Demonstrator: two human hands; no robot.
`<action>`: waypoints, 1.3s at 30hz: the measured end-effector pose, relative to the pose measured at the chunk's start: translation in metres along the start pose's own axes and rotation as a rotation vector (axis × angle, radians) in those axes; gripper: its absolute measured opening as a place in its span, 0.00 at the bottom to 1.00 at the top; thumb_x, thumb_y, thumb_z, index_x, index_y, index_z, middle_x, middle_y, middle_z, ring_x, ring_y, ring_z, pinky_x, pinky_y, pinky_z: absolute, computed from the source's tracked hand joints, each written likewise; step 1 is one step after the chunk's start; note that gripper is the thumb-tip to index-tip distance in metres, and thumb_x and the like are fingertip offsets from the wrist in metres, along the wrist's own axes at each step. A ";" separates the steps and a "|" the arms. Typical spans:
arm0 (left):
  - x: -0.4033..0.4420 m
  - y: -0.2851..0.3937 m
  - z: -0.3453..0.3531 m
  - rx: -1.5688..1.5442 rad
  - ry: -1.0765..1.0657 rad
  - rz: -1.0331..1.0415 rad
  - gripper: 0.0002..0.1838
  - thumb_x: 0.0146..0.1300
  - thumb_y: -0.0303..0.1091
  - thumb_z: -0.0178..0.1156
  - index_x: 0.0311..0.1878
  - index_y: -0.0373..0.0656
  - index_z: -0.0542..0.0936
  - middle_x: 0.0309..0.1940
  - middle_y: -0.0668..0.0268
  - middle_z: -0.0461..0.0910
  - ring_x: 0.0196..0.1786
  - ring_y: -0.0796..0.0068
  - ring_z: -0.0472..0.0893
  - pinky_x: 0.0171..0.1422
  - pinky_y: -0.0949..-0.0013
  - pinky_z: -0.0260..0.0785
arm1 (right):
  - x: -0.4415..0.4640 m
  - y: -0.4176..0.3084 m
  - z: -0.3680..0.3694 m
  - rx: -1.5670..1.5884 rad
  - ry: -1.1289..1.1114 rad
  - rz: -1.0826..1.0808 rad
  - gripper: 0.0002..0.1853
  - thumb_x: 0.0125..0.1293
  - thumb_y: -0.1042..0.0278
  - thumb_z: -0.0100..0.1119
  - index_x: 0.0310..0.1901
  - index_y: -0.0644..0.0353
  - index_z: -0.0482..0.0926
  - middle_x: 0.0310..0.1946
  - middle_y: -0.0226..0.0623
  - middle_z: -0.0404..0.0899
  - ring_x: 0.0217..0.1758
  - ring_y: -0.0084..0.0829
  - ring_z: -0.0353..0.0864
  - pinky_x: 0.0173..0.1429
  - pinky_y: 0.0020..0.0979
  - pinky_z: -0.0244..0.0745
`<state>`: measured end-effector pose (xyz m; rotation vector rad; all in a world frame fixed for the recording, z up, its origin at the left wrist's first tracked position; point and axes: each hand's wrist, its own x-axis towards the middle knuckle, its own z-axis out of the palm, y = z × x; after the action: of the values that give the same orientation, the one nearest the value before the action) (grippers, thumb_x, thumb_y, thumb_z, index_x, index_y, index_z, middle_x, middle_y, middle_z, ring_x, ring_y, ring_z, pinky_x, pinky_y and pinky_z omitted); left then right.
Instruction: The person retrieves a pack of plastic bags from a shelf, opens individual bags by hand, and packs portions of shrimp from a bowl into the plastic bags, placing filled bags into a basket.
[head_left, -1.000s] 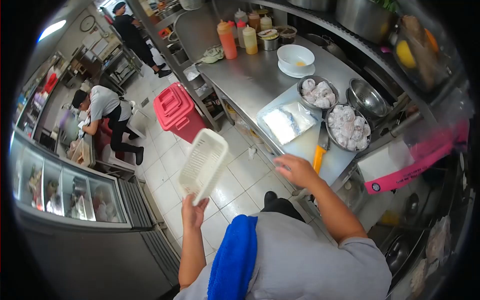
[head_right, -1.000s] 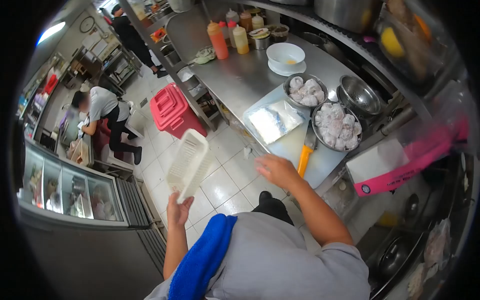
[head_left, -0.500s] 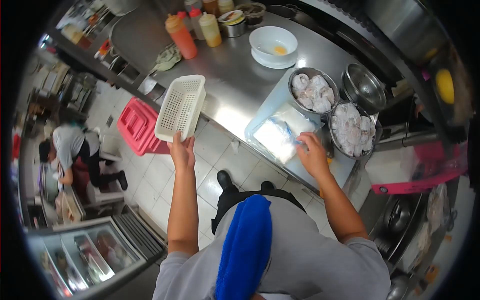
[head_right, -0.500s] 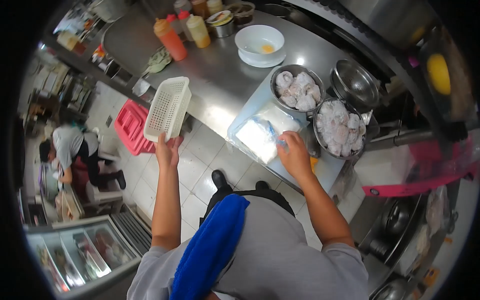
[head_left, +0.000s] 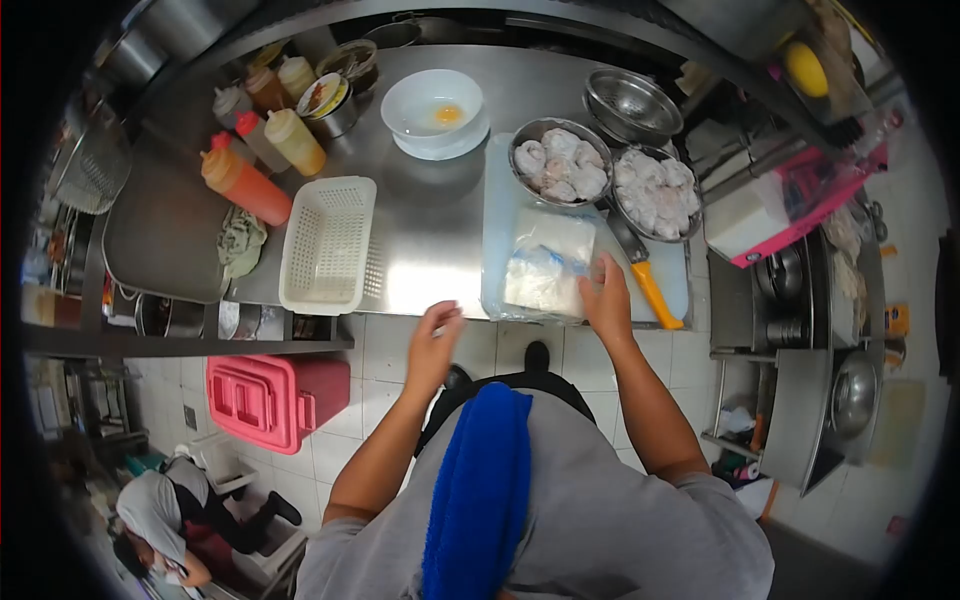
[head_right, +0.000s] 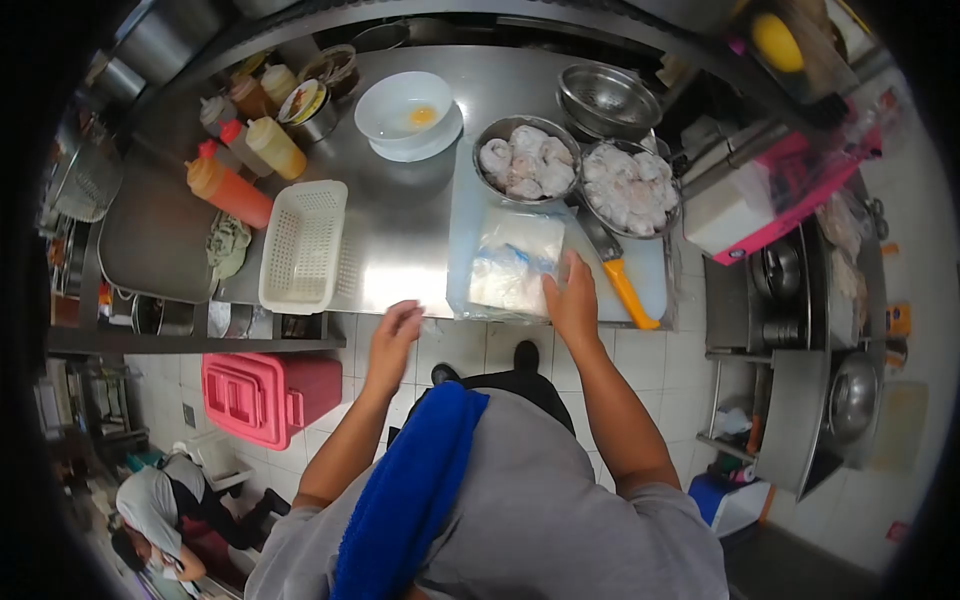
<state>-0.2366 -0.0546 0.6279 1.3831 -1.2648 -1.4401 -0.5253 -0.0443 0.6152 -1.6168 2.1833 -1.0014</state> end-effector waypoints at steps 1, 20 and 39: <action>0.009 -0.003 0.015 0.126 -0.075 0.149 0.22 0.62 0.40 0.60 0.55 0.37 0.73 0.47 0.60 0.75 0.51 0.71 0.75 0.50 0.68 0.70 | 0.002 -0.004 0.000 0.081 -0.013 0.116 0.31 0.57 0.65 0.64 0.60 0.67 0.65 0.52 0.50 0.72 0.45 0.39 0.77 0.51 0.35 0.72; 0.051 0.031 0.047 -0.698 -0.407 -0.317 0.21 0.66 0.34 0.55 0.59 0.38 0.66 0.50 0.59 0.75 0.53 0.67 0.76 0.57 0.62 0.71 | 0.064 -0.057 -0.026 1.058 -0.787 0.332 0.16 0.67 0.62 0.56 0.51 0.63 0.75 0.41 0.31 0.80 0.41 0.19 0.78 0.47 0.23 0.73; 0.042 0.033 0.077 -0.820 -0.100 -0.347 0.20 0.66 0.28 0.50 0.60 0.38 0.62 0.56 0.54 0.71 0.57 0.58 0.75 0.57 0.52 0.73 | -0.021 -0.041 -0.032 0.233 -0.107 -0.563 0.12 0.55 0.78 0.60 0.42 0.61 0.81 0.39 0.37 0.79 0.41 0.38 0.76 0.44 0.33 0.74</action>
<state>-0.3209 -0.0915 0.6439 0.9782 -0.3742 -1.9744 -0.5053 -0.0190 0.6609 -2.1534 1.4964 -1.2168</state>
